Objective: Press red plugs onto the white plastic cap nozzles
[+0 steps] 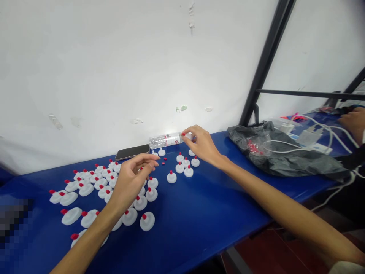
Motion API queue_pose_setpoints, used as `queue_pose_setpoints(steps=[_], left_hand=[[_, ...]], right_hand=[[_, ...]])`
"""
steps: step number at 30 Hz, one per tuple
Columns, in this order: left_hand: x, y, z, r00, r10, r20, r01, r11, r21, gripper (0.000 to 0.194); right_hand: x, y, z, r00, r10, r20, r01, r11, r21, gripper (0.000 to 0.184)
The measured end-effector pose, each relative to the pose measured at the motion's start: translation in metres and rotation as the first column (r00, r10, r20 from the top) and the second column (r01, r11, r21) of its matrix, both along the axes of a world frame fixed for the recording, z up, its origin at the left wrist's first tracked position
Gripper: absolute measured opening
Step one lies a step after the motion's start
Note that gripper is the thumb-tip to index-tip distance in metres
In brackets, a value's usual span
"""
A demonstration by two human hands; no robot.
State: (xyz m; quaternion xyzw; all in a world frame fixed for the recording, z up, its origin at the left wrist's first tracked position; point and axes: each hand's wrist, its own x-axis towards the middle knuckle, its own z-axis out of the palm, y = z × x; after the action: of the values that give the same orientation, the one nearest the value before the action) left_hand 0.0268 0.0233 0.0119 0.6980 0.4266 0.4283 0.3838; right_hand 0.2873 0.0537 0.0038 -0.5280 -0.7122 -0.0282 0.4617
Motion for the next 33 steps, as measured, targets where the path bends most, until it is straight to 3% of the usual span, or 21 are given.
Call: queue_pose_setpoints(steps=[6,11,17,24,29,33], left_hand=[[0.001,-0.002,0.001,1.0,-0.001,-0.006,0.001,1.0,0.029,0.027],[0.0,-0.004,0.001,0.997,0.065,0.036,-0.066,0.998,0.019,0.025],[-0.006,0.003,0.0,0.939,0.201,0.278,-0.205,0.979,-0.014,0.015],[-0.01,0.0,0.01,0.854,0.09,0.512,-0.063,0.995,-0.071,0.026],[-0.01,-0.003,0.011,0.854,0.046,0.519,-0.039,0.999,-0.024,0.025],[-0.01,-0.004,0.01,0.864,0.043,0.502,-0.029,0.999,-0.037,0.024]], right_hand=[[0.01,0.012,-0.015,0.991,0.055,0.12,-0.045,0.996,-0.083,0.009],[0.015,0.017,-0.02,0.978,0.036,0.207,-0.005,0.989,-0.146,0.006],[0.016,0.02,-0.026,0.965,0.057,0.254,0.003,0.973,-0.23,0.005],[0.015,0.021,-0.031,0.965,0.076,0.252,-0.006,0.963,-0.268,0.01],[0.015,0.019,-0.028,0.965,0.07,0.251,-0.004,0.967,-0.254,0.008],[0.013,0.016,-0.026,0.968,0.009,0.25,0.041,0.98,-0.195,0.016]])
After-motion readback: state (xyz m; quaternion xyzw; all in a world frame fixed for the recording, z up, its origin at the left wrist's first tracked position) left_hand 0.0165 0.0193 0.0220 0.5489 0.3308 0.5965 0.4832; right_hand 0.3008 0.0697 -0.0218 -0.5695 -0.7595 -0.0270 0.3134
